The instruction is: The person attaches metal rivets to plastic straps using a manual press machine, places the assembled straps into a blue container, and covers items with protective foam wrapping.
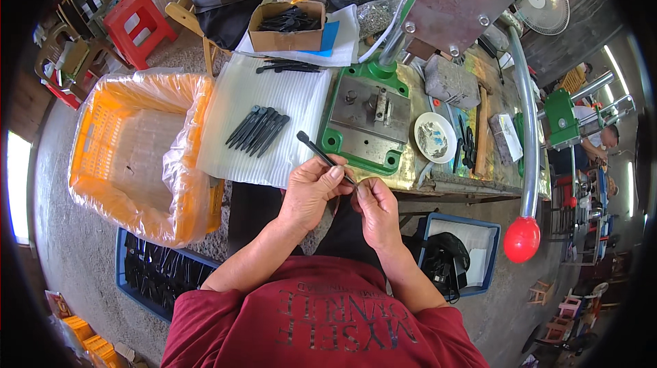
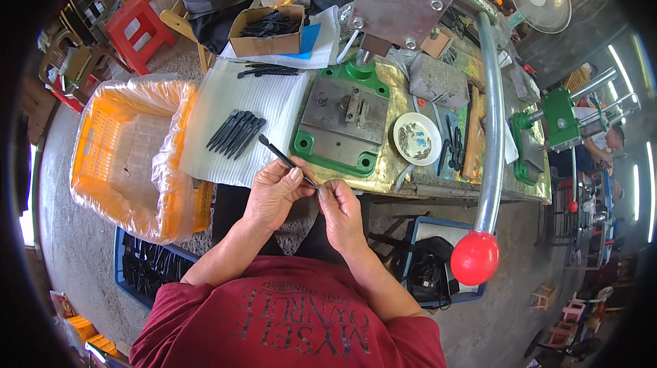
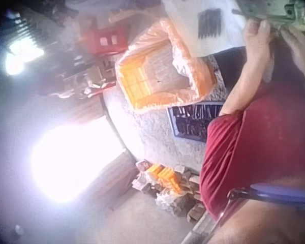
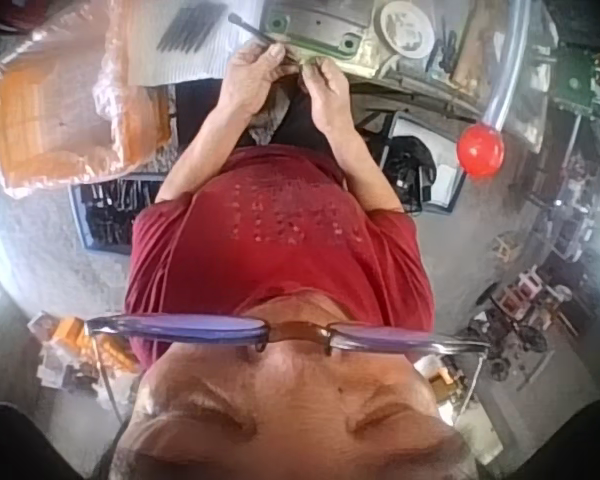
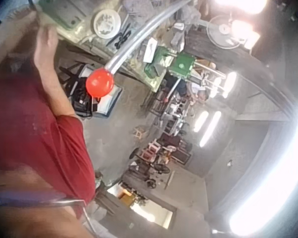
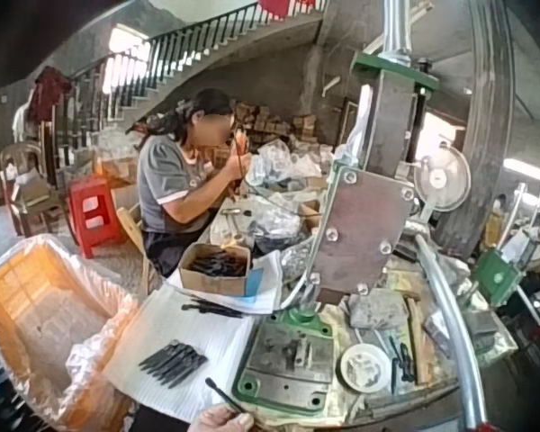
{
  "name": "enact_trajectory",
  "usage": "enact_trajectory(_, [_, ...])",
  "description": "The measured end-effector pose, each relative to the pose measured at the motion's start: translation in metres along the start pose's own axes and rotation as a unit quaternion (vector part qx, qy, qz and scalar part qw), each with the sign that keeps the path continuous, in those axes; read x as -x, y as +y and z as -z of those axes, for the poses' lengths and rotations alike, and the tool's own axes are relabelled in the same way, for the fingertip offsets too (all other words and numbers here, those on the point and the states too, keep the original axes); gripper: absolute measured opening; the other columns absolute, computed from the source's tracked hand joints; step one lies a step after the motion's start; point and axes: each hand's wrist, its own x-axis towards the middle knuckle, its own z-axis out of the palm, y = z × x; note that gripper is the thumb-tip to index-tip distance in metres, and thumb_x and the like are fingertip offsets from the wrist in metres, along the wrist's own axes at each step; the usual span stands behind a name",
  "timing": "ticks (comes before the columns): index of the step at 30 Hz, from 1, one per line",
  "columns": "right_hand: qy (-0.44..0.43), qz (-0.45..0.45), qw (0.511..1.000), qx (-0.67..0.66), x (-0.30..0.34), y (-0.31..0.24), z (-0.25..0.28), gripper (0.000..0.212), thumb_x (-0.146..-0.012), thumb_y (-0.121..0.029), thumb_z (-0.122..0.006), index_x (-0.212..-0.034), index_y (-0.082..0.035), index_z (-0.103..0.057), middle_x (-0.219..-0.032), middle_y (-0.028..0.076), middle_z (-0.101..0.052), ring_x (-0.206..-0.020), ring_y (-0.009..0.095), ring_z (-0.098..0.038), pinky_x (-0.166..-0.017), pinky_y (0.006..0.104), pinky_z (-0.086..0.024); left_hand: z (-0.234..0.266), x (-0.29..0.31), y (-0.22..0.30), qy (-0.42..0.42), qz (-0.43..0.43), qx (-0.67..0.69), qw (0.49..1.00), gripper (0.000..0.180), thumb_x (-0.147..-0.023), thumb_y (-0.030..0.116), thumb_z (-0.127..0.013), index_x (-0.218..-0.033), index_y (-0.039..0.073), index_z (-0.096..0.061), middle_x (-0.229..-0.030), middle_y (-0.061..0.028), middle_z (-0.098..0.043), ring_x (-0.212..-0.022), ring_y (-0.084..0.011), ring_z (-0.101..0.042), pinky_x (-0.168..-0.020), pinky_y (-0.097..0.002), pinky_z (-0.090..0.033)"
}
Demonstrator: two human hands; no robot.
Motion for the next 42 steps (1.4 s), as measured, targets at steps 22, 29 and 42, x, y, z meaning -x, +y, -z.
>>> enact_trajectory(22, [0.015, 0.037, 0.999, 0.023, -0.001, 0.006, -0.002, 0.012, -0.086, -0.011, -0.045, -0.078, -0.003, -0.045, -0.065, -0.003, -0.039, -0.058, 0.003, -0.031, -0.05, 0.0175, -0.027, 0.003, 0.0, -0.006, -0.015, -0.036, -0.062, 0.997, 0.01, -0.08, 0.008, -0.054, -0.088, 0.004, -0.056, -0.08, -0.0058, -0.059, -0.068, -0.0128, -0.056, -0.06, -0.0241, -0.048])
enact_trajectory(29, [0.039, 0.014, 0.999, -0.015, -0.002, 0.005, -0.008, 0.012, -0.084, -0.014, -0.048, -0.078, -0.005, -0.044, -0.065, -0.003, -0.038, -0.057, 0.006, -0.033, -0.052, 0.0206, -0.03, 0.002, 0.0, -0.013, -0.01, -0.047, -0.073, 0.996, 0.008, -0.079, 0.007, -0.054, -0.086, 0.003, -0.056, -0.079, -0.0052, -0.059, -0.064, -0.0104, -0.053, -0.056, -0.0211, -0.045])
enact_trajectory(42, [0.077, 0.032, 0.995, -0.059, -0.018, 0.008, -0.002, 0.017, -0.084, -0.02, -0.051, -0.078, -0.005, -0.045, -0.062, -0.001, -0.041, -0.053, 0.007, -0.035, -0.049, 0.019, -0.03, -0.007, -0.016, -0.002, -0.014, -0.071, -0.151, 0.986, 0.007, -0.079, 0.002, -0.053, -0.085, 0.002, -0.056, -0.079, -0.0063, -0.059, -0.065, -0.0098, -0.055, -0.059, -0.0218, -0.047])
